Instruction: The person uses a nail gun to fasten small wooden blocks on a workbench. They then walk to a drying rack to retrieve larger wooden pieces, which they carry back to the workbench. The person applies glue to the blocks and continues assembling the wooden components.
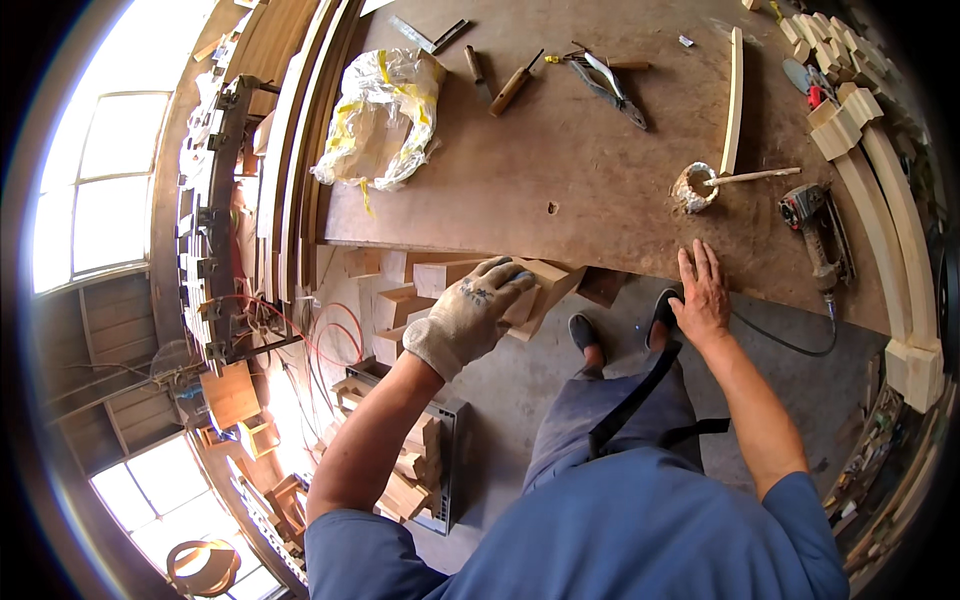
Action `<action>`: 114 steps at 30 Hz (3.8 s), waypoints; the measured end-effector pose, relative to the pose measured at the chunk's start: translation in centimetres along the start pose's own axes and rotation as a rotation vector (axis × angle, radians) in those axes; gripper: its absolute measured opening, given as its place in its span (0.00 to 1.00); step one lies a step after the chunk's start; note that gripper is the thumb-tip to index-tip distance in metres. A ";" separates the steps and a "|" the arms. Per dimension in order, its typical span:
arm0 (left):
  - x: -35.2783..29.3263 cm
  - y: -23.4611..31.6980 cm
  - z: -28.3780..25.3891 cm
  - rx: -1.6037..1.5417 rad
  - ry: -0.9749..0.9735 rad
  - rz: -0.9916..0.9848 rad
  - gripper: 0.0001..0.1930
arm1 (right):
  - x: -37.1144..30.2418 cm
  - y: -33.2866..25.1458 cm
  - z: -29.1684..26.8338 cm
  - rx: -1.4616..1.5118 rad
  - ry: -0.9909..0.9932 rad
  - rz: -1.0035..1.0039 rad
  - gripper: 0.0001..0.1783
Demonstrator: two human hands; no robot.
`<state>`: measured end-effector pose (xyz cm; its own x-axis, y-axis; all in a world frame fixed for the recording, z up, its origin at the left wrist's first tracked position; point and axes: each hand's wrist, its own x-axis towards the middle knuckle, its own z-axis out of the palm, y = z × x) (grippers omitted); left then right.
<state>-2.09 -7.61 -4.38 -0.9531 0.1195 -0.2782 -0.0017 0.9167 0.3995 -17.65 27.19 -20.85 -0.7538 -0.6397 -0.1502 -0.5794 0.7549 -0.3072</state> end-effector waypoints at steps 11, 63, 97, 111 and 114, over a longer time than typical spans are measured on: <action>0.0 0.0 -0.1 0.013 0.003 0.009 0.34 | 0.0 -0.1 -0.1 0.017 -0.016 0.014 0.52; 0.1 -0.2 -0.4 0.006 -0.028 0.029 0.30 | 1.6 24.7 -5.5 -0.059 0.326 0.378 0.41; -0.1 0.1 -0.5 0.041 -0.055 0.023 0.35 | -8.5 -5.9 -11.9 0.891 -0.103 -0.131 0.12; -0.1 -0.1 -0.2 0.037 -0.044 0.029 0.34 | -7.5 -7.2 -10.8 0.855 -0.161 -0.169 0.15; -0.1 -0.1 -0.2 0.036 -0.047 0.018 0.34 | -6.9 -8.4 -11.0 0.880 -0.129 -0.184 0.15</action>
<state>-2.05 -7.73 -4.25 -0.9375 0.1531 -0.3124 0.0271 0.9273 0.3733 -10.98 26.83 -6.93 -0.6014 -0.7905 -0.1157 -0.2009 0.2898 -0.9357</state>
